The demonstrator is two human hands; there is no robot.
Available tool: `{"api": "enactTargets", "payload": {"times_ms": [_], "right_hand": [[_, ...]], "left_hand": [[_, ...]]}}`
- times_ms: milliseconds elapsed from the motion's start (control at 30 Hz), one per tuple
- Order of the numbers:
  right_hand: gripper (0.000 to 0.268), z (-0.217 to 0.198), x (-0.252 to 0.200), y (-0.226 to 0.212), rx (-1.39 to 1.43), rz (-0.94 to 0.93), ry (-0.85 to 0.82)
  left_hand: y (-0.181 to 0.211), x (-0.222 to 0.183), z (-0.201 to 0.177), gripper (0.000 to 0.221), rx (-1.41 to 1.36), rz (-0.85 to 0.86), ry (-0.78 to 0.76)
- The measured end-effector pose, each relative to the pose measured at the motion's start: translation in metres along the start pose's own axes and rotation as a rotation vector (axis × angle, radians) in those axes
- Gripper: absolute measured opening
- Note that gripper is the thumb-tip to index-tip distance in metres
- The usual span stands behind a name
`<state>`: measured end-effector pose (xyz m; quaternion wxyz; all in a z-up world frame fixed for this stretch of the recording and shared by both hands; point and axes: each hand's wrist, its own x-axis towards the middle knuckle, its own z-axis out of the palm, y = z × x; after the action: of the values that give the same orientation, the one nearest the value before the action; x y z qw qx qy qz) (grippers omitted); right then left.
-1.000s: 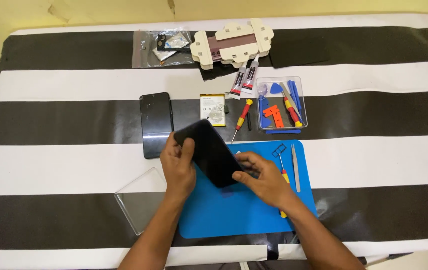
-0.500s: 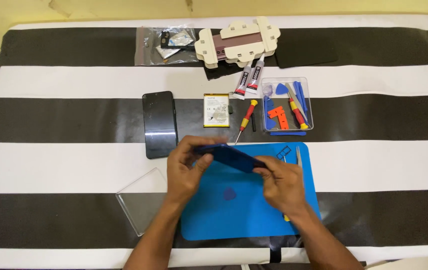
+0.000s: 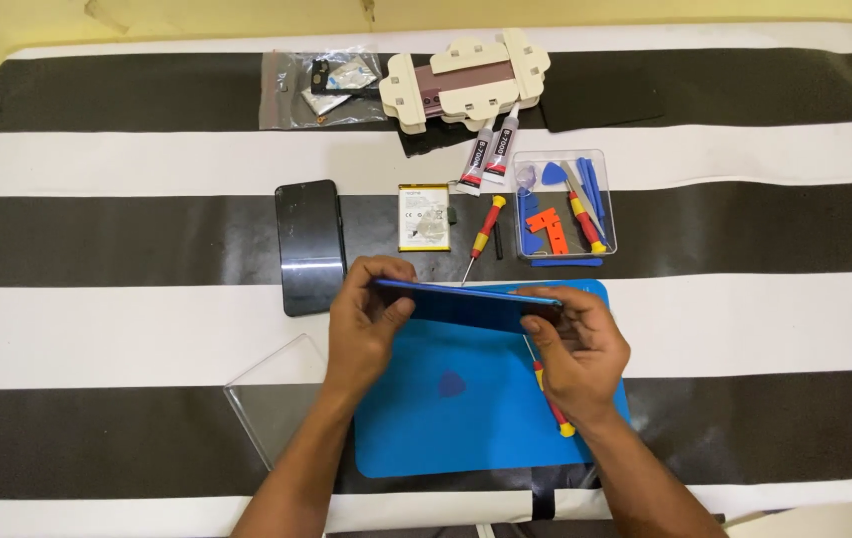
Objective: Removing the back covers from multiple smartphones and inspecting internal components using hands and small tools.
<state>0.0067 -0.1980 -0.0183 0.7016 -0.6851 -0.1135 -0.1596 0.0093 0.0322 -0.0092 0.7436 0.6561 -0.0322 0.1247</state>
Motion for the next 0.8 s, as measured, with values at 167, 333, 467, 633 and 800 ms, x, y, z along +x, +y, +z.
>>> {"api": "enactTargets", "payload": {"times_ms": [167, 333, 467, 633, 800], "right_hand": [[0.025, 0.006, -0.001, -0.017, -0.081, -0.101, -0.028], [0.014, 0.014, 0.004, -0.028, -0.098, -0.208, -0.06], [0.024, 0.012, 0.0, -0.028, -0.124, -0.255, -0.106], [0.04, 0.013, -0.004, -0.008, 0.04, -0.238, -0.126], [0.017, -0.009, -0.012, 0.017, -0.21, -0.27, -0.056]], "left_hand": [[0.02, 0.002, 0.011, 0.027, 0.409, 0.327, -0.12], [0.008, -0.007, 0.021, 0.012, 0.612, 0.438, -0.065], [0.014, -0.011, 0.026, 0.015, 0.449, 0.303, 0.033], [0.0, -0.014, 0.029, 0.022, 0.135, 0.078, 0.068], [0.008, -0.015, 0.038, 0.059, 0.086, 0.08, -0.092]]}}
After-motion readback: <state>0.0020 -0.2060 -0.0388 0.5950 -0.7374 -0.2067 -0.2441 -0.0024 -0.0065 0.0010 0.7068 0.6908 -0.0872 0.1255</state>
